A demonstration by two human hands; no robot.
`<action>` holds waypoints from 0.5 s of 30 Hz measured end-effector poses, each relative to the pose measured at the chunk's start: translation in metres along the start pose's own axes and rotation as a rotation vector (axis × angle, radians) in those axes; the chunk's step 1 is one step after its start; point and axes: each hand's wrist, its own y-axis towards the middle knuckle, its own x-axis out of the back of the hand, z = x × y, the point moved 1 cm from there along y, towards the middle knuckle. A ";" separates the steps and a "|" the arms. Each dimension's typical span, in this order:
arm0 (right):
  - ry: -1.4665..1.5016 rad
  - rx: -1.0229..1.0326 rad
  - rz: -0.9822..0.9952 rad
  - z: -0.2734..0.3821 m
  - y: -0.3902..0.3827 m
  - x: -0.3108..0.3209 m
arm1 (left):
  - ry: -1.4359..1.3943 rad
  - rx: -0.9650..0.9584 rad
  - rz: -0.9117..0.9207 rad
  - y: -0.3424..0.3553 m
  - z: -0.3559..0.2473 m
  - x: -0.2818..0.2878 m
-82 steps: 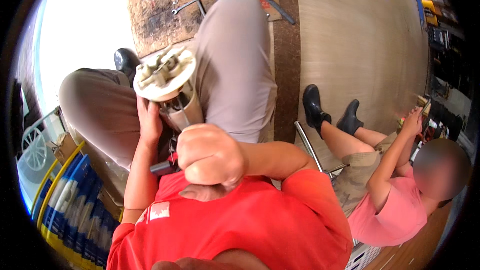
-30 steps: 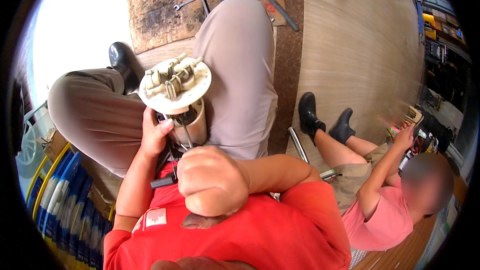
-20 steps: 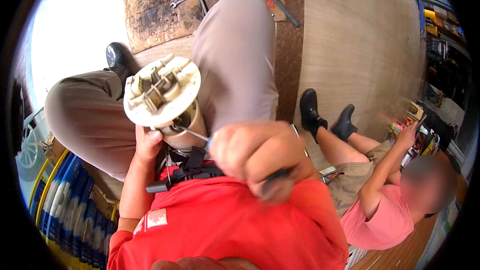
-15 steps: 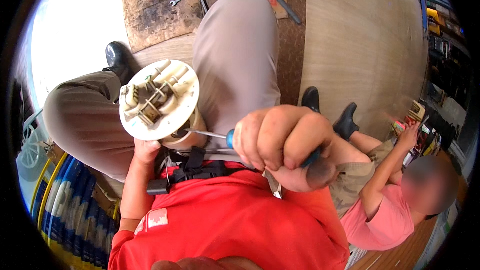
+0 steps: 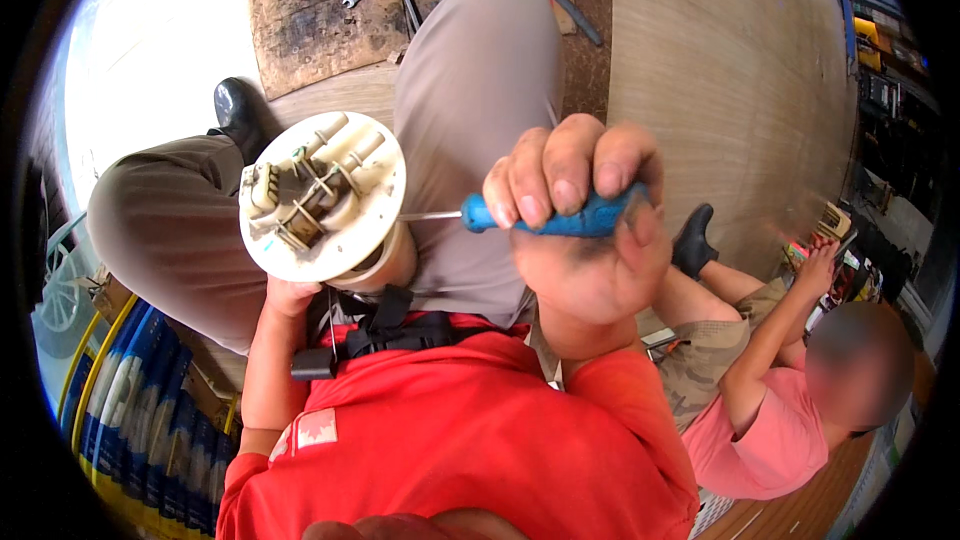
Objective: The person disassembles a fuel pump assembly by prying the housing apart and removing components with a screwdriver.
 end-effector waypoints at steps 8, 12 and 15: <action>0.045 0.025 0.072 0.001 -0.011 0.008 | -0.088 0.056 0.124 0.000 -0.010 -0.006; 0.077 -0.013 0.006 -0.010 -0.016 0.005 | -0.104 -0.104 0.312 0.001 -0.005 -0.001; 0.168 -0.100 -0.059 -0.018 -0.020 0.003 | -0.101 -0.211 0.422 0.000 -0.006 -0.002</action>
